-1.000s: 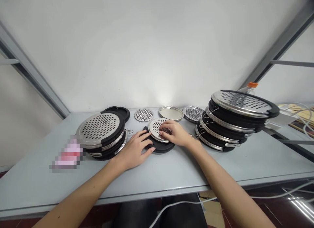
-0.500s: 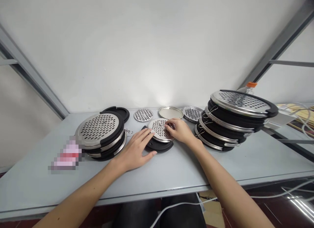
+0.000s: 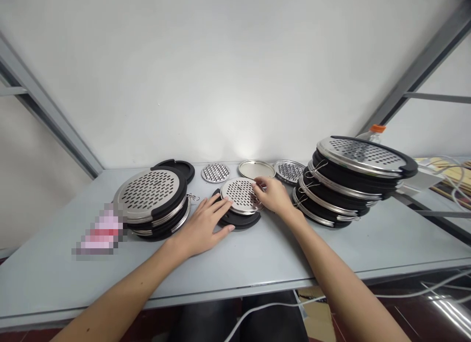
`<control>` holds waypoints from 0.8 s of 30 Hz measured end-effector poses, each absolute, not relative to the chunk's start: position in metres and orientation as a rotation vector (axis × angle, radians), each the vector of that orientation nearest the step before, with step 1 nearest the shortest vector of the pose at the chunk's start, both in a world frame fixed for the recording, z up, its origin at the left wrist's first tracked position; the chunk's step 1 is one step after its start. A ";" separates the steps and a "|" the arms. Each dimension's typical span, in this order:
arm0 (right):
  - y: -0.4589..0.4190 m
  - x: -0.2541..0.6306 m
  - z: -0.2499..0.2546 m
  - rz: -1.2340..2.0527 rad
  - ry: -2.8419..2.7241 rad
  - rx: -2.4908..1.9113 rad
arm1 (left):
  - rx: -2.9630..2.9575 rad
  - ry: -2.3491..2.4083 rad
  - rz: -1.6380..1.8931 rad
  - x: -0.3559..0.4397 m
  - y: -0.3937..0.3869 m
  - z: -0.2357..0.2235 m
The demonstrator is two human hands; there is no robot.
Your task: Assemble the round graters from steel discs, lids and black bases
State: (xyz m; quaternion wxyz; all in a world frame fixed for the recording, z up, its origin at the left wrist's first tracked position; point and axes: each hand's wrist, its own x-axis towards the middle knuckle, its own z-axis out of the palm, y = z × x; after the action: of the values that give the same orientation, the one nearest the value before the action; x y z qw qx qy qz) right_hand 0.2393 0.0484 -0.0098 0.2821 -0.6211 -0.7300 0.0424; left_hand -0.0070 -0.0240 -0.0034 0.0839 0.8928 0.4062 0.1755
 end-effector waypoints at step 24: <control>0.048 0.237 -0.007 0.265 -2.000 -1.609 | 2.515 1.370 0.518 -0.009 -0.021 -0.010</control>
State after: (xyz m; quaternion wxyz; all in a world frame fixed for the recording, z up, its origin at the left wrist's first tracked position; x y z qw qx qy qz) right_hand 0.2375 0.0478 -0.0073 0.2767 -0.5992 -0.7448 0.0985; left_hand -0.0094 -0.0215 -0.0096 0.1153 0.8585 0.4674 0.1768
